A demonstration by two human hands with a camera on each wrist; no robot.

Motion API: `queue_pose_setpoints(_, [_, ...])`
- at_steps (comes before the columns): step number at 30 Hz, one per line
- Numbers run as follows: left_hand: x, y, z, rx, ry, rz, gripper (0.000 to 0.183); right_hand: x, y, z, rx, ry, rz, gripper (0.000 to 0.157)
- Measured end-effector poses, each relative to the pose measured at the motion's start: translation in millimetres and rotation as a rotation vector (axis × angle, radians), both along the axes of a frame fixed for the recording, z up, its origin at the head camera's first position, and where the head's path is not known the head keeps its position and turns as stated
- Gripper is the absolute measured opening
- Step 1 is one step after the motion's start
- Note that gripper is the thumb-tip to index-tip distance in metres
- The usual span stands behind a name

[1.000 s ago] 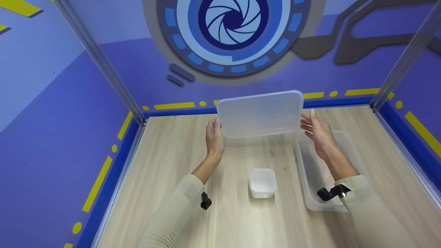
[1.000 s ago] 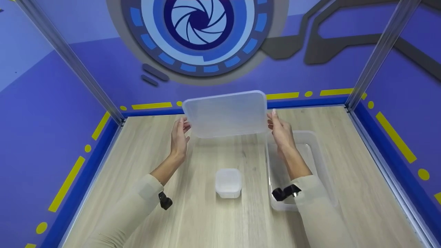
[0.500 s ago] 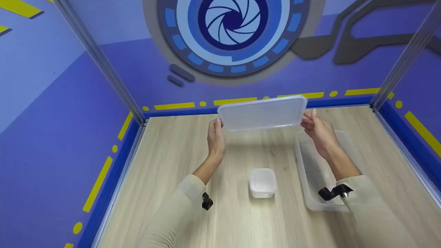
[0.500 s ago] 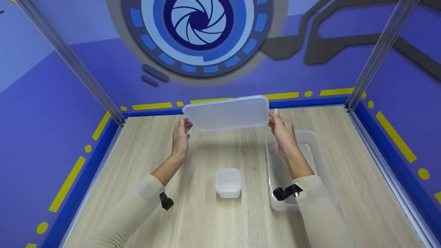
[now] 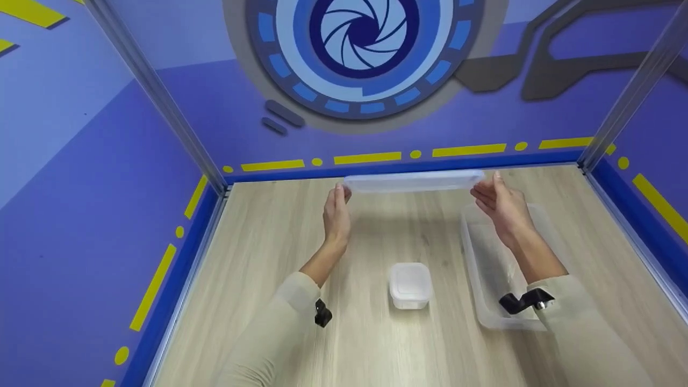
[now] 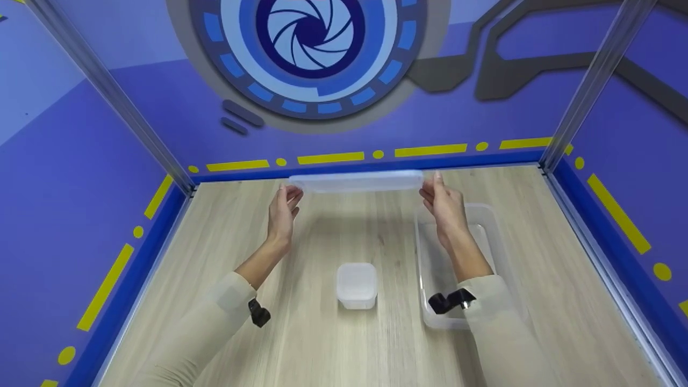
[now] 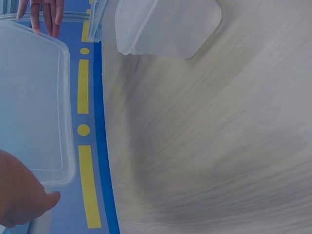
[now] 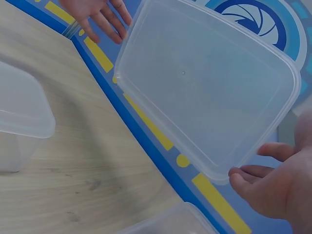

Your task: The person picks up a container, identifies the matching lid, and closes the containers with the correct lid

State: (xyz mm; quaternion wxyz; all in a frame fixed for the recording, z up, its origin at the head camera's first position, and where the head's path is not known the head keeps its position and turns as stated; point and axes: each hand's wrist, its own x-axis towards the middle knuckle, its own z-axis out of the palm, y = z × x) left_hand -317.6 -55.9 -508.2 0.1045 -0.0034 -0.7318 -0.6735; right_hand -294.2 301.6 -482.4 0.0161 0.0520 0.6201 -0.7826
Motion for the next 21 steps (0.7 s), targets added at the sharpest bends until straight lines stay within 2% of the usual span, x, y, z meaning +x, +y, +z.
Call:
queue_pose_setpoints(2, [-0.1, 0.3, 0.0, -0.002, -0.004, -0.001, 0.057, 0.3, 0.5, -1.2, -0.038, -0.002, -0.019, 0.071])
queue_pose_setpoints(4, [0.7, 0.8, -0.8, -0.007, -0.015, -0.004, 0.055, 0.7, 0.7, -2.7, -0.026, 0.003, -0.025, 0.069])
queue_pose_setpoints(10, [3.2, 3.5, -3.5, -0.007, -0.034, -0.020, 0.047, 1.1, -2.0, -6.2, 0.111, 0.018, -0.040, 0.071])
queue_pose_setpoints(17, [4.7, 4.3, -4.2, -0.025, -0.023, -0.032, 0.041, 0.5, -2.7, -6.5, 0.130, -0.022, -0.116, 0.047])
queue_pose_setpoints(21, [5.2, 3.4, -4.6, -0.018, 0.000, -0.055, 0.039, 0.2, 1.4, -6.2, 0.177, -0.061, -0.155, 0.039])
